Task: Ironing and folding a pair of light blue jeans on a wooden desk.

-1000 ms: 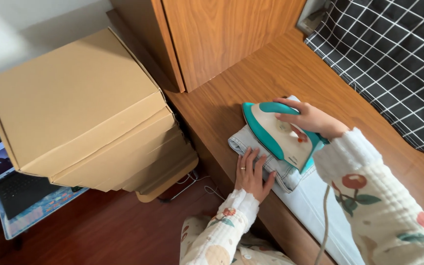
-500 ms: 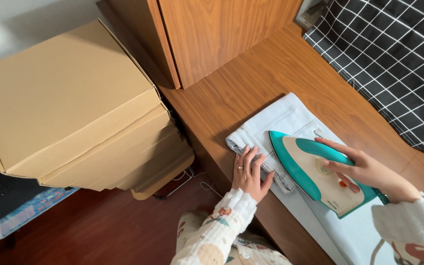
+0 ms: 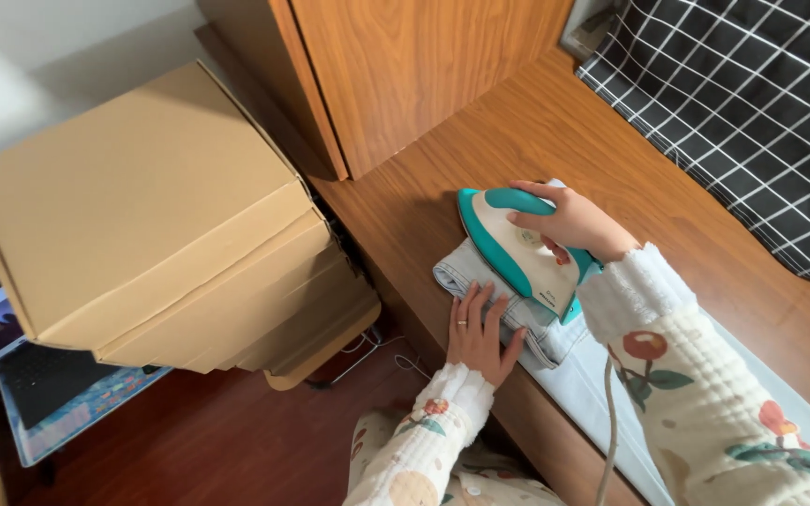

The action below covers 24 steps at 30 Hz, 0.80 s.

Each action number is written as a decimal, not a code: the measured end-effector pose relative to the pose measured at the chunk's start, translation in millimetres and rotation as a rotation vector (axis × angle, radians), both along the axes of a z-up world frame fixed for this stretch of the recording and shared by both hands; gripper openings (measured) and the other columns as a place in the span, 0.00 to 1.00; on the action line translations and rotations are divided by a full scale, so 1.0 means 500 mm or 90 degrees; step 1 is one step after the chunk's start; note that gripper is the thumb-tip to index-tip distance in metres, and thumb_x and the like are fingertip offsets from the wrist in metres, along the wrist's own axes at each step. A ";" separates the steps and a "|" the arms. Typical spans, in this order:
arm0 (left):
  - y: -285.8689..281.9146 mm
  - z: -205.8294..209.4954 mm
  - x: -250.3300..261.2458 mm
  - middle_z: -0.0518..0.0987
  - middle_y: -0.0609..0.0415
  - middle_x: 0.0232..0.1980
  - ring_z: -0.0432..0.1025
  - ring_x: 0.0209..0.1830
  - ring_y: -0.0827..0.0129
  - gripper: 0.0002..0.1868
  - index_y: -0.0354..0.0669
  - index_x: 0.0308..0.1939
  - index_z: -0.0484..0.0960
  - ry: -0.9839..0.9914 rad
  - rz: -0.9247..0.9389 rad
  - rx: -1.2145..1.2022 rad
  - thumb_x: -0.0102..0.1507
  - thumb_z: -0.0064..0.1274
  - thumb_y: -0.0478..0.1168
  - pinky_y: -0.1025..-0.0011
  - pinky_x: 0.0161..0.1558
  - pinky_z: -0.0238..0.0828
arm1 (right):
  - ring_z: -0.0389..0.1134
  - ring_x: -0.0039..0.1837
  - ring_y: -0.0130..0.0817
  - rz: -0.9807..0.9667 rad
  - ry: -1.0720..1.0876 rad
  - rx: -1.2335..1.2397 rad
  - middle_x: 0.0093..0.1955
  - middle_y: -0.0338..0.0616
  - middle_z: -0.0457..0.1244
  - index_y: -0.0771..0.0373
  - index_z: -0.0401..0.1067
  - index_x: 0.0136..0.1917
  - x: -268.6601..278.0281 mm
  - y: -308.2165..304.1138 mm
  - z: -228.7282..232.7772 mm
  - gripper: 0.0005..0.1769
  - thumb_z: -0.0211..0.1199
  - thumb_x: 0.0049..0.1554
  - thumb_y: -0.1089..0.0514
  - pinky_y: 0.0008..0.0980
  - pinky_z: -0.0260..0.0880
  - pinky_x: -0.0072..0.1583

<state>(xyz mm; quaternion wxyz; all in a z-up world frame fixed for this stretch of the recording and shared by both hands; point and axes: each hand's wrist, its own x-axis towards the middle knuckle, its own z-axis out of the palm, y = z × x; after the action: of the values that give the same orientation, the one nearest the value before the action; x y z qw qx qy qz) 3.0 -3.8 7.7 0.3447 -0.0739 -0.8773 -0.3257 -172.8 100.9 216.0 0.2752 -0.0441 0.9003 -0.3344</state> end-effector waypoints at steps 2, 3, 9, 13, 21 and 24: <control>0.001 -0.001 -0.001 0.71 0.41 0.70 0.62 0.77 0.37 0.25 0.41 0.67 0.74 -0.005 -0.001 0.006 0.71 0.55 0.52 0.33 0.69 0.61 | 0.67 0.23 0.44 -0.010 -0.002 -0.013 0.28 0.53 0.65 0.41 0.64 0.83 -0.007 -0.003 -0.003 0.37 0.68 0.63 0.51 0.35 0.70 0.30; 0.003 -0.001 0.000 0.71 0.41 0.70 0.62 0.78 0.37 0.25 0.41 0.67 0.74 -0.011 -0.006 0.014 0.71 0.56 0.51 0.32 0.70 0.60 | 0.68 0.23 0.44 -0.011 0.010 -0.022 0.27 0.53 0.65 0.41 0.64 0.83 -0.008 0.003 -0.008 0.37 0.69 0.63 0.50 0.35 0.70 0.29; 0.004 -0.007 0.000 0.71 0.41 0.70 0.62 0.77 0.37 0.26 0.42 0.66 0.74 -0.014 -0.013 0.029 0.69 0.60 0.50 0.31 0.69 0.61 | 0.68 0.21 0.47 0.019 0.005 0.012 0.22 0.57 0.65 0.41 0.65 0.82 0.025 0.072 0.003 0.38 0.67 0.60 0.50 0.38 0.72 0.29; -0.003 0.023 0.007 0.73 0.42 0.74 0.65 0.79 0.42 0.22 0.43 0.65 0.75 0.001 0.001 0.005 0.72 0.55 0.49 0.36 0.73 0.63 | 0.60 0.27 0.39 0.005 -0.086 0.142 0.24 0.53 0.61 0.28 0.66 0.83 0.116 0.102 0.085 0.35 0.61 0.63 0.45 0.36 0.68 0.45; -0.001 0.010 0.007 0.70 0.41 0.75 0.65 0.79 0.40 0.25 0.41 0.65 0.74 -0.016 -0.001 0.010 0.68 0.59 0.48 0.34 0.72 0.65 | 0.59 0.29 0.43 -0.080 -0.139 -0.058 0.32 0.57 0.63 0.32 0.65 0.86 0.192 0.270 0.006 0.44 0.66 0.59 0.57 0.39 0.64 0.34; -0.001 0.013 0.010 0.66 0.38 0.74 0.64 0.79 0.39 0.23 0.37 0.63 0.71 -0.037 -0.022 0.041 0.69 0.55 0.47 0.36 0.73 0.66 | 0.57 0.27 0.40 -0.090 -0.174 -0.173 0.31 0.54 0.60 0.35 0.62 0.87 0.173 0.281 -0.003 0.47 0.66 0.58 0.59 0.38 0.64 0.29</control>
<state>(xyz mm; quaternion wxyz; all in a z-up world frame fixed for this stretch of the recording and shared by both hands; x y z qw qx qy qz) 7.9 -4.3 14.0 0.3154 -0.0681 -0.8748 -0.3614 -86.2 241.4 214.5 0.3623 0.0284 0.8019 -0.4742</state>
